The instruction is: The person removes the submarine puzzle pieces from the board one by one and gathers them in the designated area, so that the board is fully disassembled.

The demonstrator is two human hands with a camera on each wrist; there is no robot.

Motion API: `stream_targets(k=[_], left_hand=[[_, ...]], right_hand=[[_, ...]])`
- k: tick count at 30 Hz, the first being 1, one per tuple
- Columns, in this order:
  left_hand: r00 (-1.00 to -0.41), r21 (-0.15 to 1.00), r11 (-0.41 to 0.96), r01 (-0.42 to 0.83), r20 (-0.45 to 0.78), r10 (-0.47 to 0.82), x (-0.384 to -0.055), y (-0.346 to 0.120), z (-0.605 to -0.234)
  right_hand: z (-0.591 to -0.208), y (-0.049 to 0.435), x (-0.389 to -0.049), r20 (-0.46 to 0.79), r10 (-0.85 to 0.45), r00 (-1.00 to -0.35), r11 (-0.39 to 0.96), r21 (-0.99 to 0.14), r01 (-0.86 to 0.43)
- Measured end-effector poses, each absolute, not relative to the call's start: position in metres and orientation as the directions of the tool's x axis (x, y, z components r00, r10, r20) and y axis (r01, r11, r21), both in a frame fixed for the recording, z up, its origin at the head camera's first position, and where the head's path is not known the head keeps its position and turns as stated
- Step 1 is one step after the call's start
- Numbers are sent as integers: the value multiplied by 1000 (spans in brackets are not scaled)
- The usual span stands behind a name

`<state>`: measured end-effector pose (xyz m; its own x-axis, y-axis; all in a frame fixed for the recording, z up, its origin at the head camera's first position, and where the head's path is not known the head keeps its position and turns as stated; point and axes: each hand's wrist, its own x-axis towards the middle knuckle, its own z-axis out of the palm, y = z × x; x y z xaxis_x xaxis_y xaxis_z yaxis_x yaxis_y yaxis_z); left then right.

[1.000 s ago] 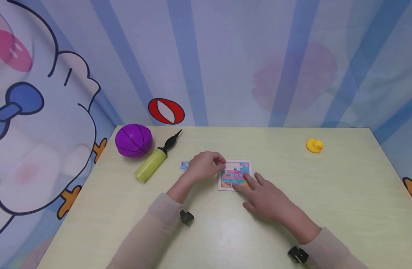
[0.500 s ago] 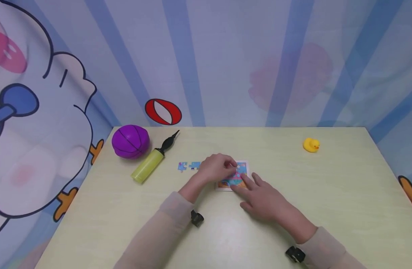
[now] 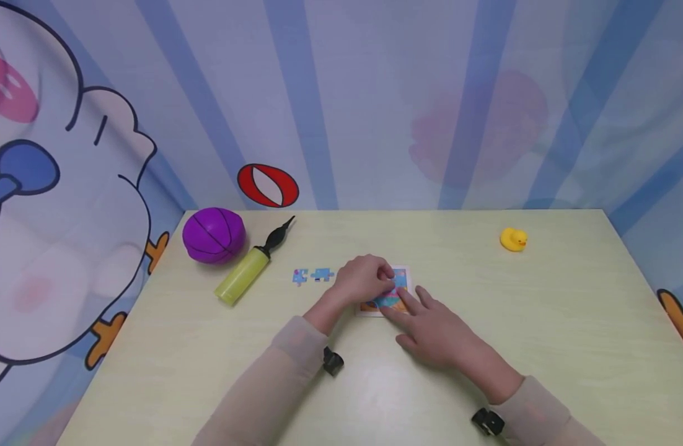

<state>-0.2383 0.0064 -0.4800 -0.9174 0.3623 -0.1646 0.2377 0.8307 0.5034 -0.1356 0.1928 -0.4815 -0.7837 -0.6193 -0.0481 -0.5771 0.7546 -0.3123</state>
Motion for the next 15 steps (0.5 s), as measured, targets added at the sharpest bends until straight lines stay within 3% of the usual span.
stream_targets(k=[15], left_hand=[[-928, 509, 835, 208, -167, 333, -237, 11, -483]], right_hand=[[-480, 193, -134, -33, -624, -781, 750, -308, -586]])
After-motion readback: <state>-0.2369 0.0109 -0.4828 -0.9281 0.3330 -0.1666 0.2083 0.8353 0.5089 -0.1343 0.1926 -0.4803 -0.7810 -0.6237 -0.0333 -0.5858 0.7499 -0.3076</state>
